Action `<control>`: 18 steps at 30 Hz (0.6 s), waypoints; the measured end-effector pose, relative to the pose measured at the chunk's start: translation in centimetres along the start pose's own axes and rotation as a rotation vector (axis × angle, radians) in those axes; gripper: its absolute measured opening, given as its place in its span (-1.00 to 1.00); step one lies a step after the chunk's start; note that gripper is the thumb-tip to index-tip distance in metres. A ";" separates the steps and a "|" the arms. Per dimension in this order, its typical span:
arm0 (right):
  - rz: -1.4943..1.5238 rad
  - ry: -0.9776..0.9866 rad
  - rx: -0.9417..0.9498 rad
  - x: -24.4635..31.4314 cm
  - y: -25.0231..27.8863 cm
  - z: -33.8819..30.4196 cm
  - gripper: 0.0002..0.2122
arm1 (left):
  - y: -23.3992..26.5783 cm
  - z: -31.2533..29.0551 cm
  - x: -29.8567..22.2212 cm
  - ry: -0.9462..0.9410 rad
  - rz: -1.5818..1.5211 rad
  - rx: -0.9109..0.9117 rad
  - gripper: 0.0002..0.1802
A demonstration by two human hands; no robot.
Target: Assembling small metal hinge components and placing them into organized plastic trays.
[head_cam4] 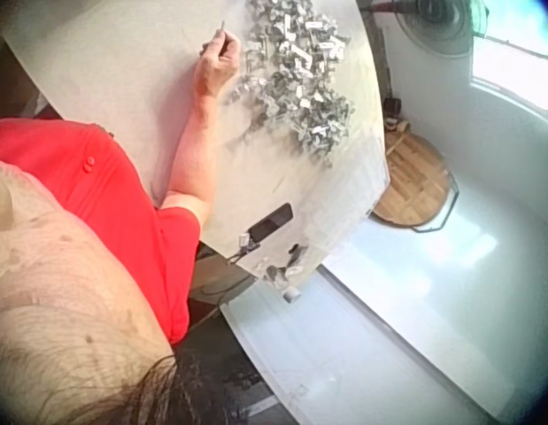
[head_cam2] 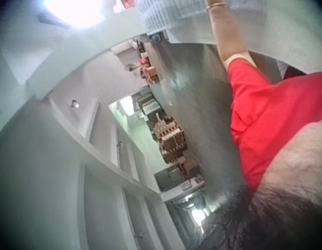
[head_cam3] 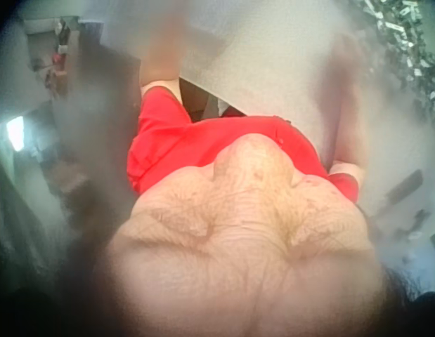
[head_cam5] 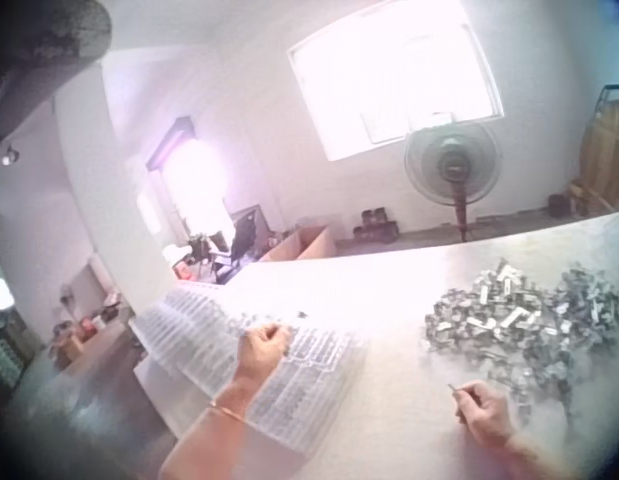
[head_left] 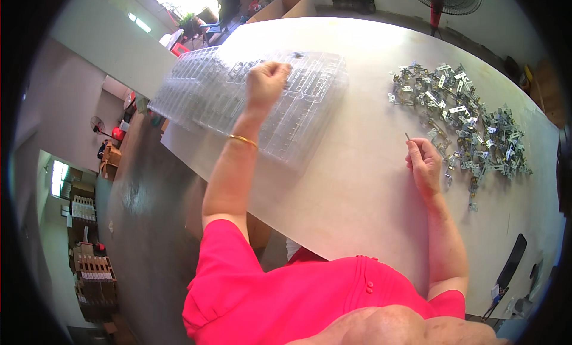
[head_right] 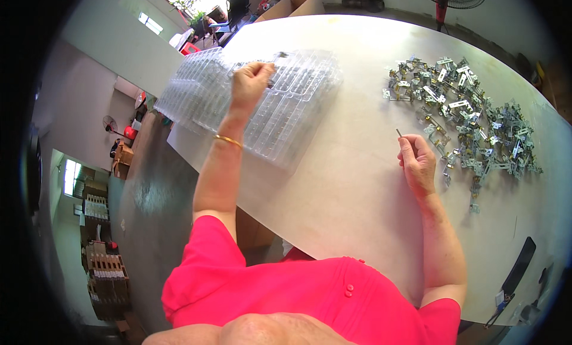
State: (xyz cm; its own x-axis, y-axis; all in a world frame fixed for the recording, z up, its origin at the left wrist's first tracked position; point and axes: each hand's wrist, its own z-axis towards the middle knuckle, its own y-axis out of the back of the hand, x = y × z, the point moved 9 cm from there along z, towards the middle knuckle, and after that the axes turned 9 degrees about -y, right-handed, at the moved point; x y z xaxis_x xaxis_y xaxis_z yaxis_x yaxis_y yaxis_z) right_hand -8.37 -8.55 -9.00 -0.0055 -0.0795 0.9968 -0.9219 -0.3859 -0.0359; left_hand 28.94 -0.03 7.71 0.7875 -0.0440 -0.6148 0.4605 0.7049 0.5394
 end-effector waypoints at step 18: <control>-0.036 -0.048 -0.013 -0.6 -0.1 0.0 -0.89 | -1.8 6.4 12.4 0.158 0.691 0.287 -0.64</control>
State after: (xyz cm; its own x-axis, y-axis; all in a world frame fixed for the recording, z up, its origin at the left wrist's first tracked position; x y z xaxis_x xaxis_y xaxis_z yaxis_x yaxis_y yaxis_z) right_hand -8.31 -8.50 -9.56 0.0460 -0.1096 0.9929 -0.9260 -0.3775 0.0012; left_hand 40.57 -6.38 2.82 0.8775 0.4566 -0.1467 -0.0098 0.3230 0.9463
